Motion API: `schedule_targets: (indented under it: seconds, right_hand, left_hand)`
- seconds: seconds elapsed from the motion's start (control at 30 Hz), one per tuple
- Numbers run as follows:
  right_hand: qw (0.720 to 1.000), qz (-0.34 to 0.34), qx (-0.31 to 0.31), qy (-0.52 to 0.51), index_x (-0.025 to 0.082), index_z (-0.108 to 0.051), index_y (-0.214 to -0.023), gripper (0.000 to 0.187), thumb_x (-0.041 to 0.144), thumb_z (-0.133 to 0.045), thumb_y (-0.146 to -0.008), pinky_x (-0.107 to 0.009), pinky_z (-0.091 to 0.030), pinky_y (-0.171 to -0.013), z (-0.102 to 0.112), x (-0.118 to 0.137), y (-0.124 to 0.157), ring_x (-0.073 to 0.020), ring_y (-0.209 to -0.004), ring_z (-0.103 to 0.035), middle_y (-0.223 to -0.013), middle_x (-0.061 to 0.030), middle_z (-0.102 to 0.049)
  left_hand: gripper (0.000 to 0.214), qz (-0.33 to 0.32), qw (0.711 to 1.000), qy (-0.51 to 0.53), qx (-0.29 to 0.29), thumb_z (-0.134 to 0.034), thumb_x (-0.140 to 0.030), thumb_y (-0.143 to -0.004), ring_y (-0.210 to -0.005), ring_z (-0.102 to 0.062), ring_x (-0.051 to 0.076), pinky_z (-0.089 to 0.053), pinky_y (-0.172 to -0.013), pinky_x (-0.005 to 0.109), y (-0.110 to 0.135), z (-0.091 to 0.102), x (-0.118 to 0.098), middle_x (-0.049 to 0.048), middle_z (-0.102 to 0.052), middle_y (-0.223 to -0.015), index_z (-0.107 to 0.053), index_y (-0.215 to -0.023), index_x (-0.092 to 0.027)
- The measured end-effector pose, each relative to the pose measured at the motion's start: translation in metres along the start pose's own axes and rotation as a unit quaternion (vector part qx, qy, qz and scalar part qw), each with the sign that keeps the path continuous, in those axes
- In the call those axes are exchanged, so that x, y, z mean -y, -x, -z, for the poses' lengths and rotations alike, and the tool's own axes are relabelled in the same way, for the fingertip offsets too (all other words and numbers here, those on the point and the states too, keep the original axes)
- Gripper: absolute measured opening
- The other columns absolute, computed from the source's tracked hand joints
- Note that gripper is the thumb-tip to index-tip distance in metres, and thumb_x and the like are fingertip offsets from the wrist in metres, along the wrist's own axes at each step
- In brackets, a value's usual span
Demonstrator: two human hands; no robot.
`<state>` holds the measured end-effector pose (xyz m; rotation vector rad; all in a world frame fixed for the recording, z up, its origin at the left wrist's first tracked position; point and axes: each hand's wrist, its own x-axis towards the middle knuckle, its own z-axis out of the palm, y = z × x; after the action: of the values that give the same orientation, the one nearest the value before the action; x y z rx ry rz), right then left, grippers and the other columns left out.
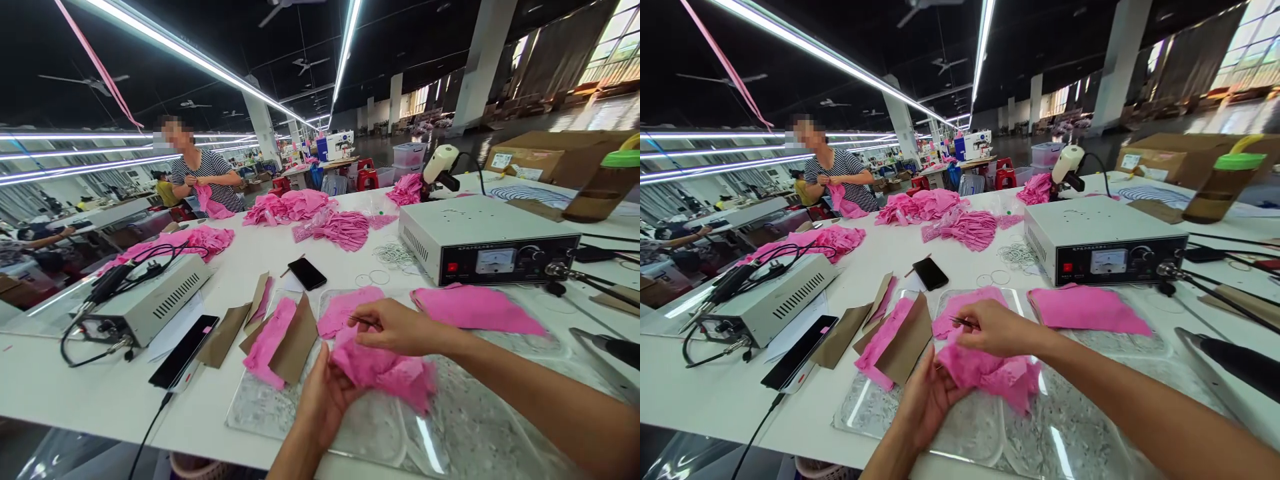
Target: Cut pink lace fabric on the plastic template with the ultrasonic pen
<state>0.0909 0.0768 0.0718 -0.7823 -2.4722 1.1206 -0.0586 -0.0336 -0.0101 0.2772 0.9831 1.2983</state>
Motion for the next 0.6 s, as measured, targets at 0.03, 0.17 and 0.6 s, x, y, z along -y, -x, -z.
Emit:
schedule_targets:
  seconds: [0.03, 0.17, 0.6]
  right_hand:
    - [1.000, -0.011, -0.011, 0.002, 0.018, -0.053, -0.072, 0.013, 0.031, -0.052, -0.073, -0.025, -0.032, -0.055, -0.002, -0.005, 0.001, -0.0129, -0.060, -0.042, -0.063, 0.0018, -0.049]
    - [0.995, -0.085, -0.044, 0.040, 0.018, -0.056, -0.072, 0.020, 0.037, -0.050, -0.078, -0.027, -0.035, -0.058, 0.001, -0.033, 0.029, -0.0158, -0.063, -0.047, -0.070, -0.0018, -0.057]
    - [0.986, -0.009, -0.031, 0.166, 0.019, -0.058, -0.080, 0.017, 0.016, -0.043, -0.086, -0.026, -0.040, -0.061, -0.042, -0.061, 0.084, -0.0149, -0.065, -0.054, -0.084, -0.0040, -0.059]
  left_hand:
    - [0.042, -0.002, 1.000, -0.006, -0.015, -0.051, -0.046, -0.089, -0.086, -0.068, 0.021, -0.054, -0.081, 0.037, 0.002, 0.004, -0.004, 0.0137, -0.068, -0.103, -0.059, -0.109, -0.010]
    - [0.033, -0.026, 0.992, -0.127, -0.009, -0.067, -0.035, -0.079, -0.083, -0.067, 0.019, -0.056, -0.075, 0.033, 0.007, 0.015, -0.006, 0.0086, -0.069, -0.102, -0.060, -0.105, -0.015]
    - [0.065, -0.039, 0.887, -0.458, -0.052, -0.048, -0.025, -0.083, -0.046, -0.060, 0.017, -0.050, -0.049, 0.027, 0.020, 0.014, -0.009, -0.0029, -0.060, -0.053, -0.024, -0.142, -0.013]
